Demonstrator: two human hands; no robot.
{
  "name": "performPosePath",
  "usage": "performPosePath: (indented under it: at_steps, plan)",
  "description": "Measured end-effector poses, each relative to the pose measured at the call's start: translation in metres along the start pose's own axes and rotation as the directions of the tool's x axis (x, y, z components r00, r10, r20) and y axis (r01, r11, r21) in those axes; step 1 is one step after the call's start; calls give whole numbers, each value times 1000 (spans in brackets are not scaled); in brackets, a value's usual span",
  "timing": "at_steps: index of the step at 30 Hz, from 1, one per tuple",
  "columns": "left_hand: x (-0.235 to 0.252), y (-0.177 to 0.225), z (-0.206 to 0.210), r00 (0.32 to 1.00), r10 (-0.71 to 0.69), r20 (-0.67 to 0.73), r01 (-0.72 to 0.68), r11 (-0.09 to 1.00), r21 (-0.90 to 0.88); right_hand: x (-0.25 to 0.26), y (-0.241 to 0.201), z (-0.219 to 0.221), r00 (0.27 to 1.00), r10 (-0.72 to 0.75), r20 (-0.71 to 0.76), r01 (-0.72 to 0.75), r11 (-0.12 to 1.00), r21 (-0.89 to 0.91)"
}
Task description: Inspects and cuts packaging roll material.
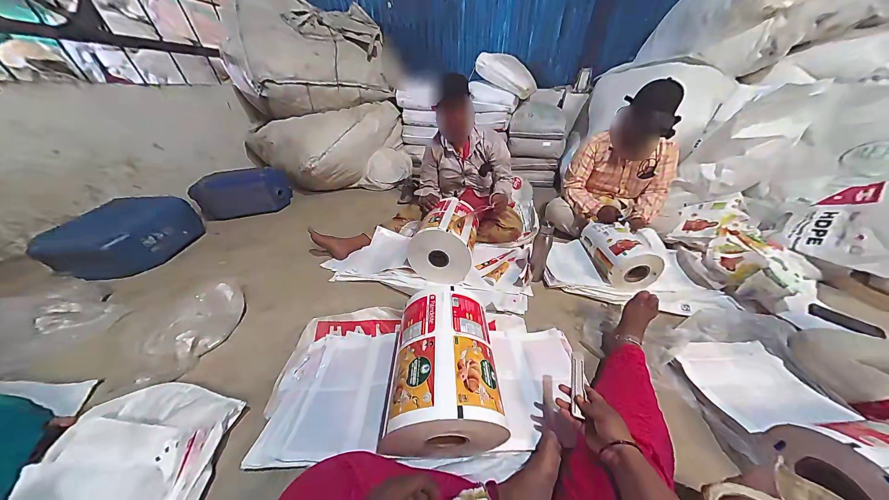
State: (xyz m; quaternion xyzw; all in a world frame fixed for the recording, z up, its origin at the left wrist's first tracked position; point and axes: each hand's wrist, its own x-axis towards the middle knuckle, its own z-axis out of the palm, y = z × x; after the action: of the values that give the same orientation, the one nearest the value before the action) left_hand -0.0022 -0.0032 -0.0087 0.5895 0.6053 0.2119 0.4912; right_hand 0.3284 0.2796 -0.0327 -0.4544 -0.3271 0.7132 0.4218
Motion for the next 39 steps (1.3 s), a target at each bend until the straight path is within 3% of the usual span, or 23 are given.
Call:
performPosePath:
  at_steps: [2, 8, 9, 11, 13, 14, 17, 19, 23, 28, 29, 32, 34, 39]
  plan:
    - [-6, 15, -4, 999, -49, 19, 50, 999, -20, 1, 0, 0, 1000, -7, 9, 8, 998, -56]
    - [-3, 3, 3, 999, -38, -28, 40, 996, 75, 2, 2, -9, 1000, -13, -2, 13, 991, -133]
    - [-5, 5, 3, 998, -44, -53, 46, 998, 30, 3, 0, -9, 1000, -15, 5, 15, 993, -118]
    - [-13, 13, -1, 994, -42, -101, 17, 973, -231, 4, 2, -12, 1000, -23, -1, 23, 996, -82]
    - [-24, 23, -8, 980, 3, -198, -113, 832, -544, 0, 12, -17, 1000, -20, 1, 20, 997, -68]
    - [-25, 33, -18, 967, 29, -251, -178, 782, -597, -1, 13, -17, 1000, -9, -6, 8, 999, -47]
    - [-7, 55, -65, 881, 143, -451, -390, 760, -520, 6, 3, -11, 999, 22, -30, -21, 1000, 14]
    - [5, 62, -84, 809, 118, -576, -487, 685, -543, 5, 5, -11, 999, 25, -32, -23, 999, 41]
    - [36, 60, -93, 701, -61, -711, -597, 494, -632, 3, 5, -14, 1000, -21, -4, 21, 999, 30]
    - [59, 30, -79, 609, -306, -732, -663, 310, -681, 3, 5, -19, 990, -45, 133, 56, 995, -78]
    - [58, 23, -79, 592, -336, -732, -664, 312, -680, 3, 5, -19, 990, -38, 135, 51, 994, -92]
    - [50, 1, -84, 513, -401, -759, -598, 468, -651, 9, 7, -14, 991, -24, 129, 43, 988, -151]
    - [50, -13, -90, 475, -439, -763, -581, 494, -646, 13, 8, -12, 988, -12, 157, 37, 986, -162]
    - [58, -17, -90, 527, -456, -717, -512, 503, -696, 16, 10, -8, 986, 25, 167, -4, 992, -124]
